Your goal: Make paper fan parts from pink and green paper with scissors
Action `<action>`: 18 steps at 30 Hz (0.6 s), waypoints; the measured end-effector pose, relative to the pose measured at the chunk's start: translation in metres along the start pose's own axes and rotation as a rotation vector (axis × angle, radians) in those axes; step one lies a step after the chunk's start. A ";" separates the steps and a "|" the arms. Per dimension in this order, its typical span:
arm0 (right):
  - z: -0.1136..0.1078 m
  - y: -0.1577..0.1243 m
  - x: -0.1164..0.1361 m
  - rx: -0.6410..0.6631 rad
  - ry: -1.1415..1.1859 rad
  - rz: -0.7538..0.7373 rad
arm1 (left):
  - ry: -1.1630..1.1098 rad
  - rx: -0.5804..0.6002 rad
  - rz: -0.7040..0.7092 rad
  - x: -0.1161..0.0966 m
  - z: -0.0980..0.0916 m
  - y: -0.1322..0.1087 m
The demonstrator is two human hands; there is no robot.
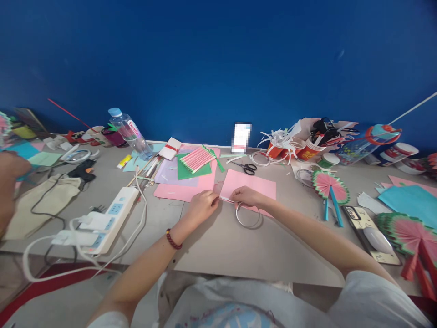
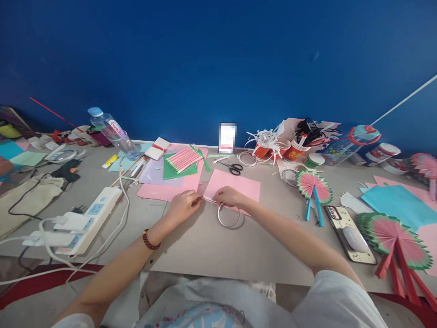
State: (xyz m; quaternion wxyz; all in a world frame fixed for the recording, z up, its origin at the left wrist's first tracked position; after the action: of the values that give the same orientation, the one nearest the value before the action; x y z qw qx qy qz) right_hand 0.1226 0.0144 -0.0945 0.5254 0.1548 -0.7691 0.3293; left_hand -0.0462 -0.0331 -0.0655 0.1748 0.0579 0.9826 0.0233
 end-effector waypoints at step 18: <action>0.000 -0.002 0.005 -0.015 -0.011 0.023 | 0.142 0.007 0.096 -0.008 0.005 -0.005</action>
State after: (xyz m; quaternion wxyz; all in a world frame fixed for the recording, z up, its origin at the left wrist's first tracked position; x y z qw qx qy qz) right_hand 0.1213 0.0132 -0.0893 0.5185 0.1439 -0.7761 0.3288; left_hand -0.0376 -0.0384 -0.0682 0.1031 0.1039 0.9887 0.0325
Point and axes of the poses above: each hand's wrist, its own y-axis towards the middle knuckle, its own z-axis out of the palm, x = y × z, the point moved 5 cm from there along y, towards the middle knuckle, and after that the axes turned 14 degrees about -z, right-handed, at the moved point
